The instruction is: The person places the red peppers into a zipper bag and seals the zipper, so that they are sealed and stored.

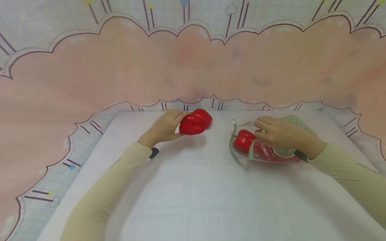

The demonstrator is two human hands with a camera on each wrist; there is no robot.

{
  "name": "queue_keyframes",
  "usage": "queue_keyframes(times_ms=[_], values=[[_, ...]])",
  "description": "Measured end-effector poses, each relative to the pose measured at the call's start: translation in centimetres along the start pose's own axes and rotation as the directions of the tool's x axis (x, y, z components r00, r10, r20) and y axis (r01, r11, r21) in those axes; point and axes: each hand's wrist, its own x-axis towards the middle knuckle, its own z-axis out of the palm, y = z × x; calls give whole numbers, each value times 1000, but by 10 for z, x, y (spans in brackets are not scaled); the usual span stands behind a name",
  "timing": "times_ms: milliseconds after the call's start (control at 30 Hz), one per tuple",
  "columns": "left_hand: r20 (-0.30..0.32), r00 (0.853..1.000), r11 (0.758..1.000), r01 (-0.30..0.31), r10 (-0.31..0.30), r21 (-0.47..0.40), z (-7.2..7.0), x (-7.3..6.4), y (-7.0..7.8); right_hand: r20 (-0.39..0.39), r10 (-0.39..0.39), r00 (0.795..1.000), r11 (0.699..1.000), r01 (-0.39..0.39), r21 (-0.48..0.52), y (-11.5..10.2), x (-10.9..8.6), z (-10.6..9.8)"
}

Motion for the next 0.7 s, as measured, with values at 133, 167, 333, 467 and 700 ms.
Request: queue_keyframes(times_ms=[133, 167, 333, 467, 700], values=[[1, 1000, 999, -26, 26, -24, 4, 7, 14, -1, -3, 1000, 1000, 3, -6, 0, 0, 0], [2, 999, 999, -33, 34, -31, 6, 8, 17, -1, -4, 1000, 1000, 4, -8, 0, 0, 0], [32, 999, 997, -36, 39, -69, 13, 15, 32, 5, -2, 1000, 1000, 2, -13, 0, 0, 0], [64, 997, 996, -25, 31, -91, 20, 21, 42, 16, 4, 1000, 1000, -4, -13, 0, 0, 0], [75, 996, 992, -48, 57, -116, 29, 31, 57, 53, 14, 999, 1000, -13, -26, -1, 0, -1]])
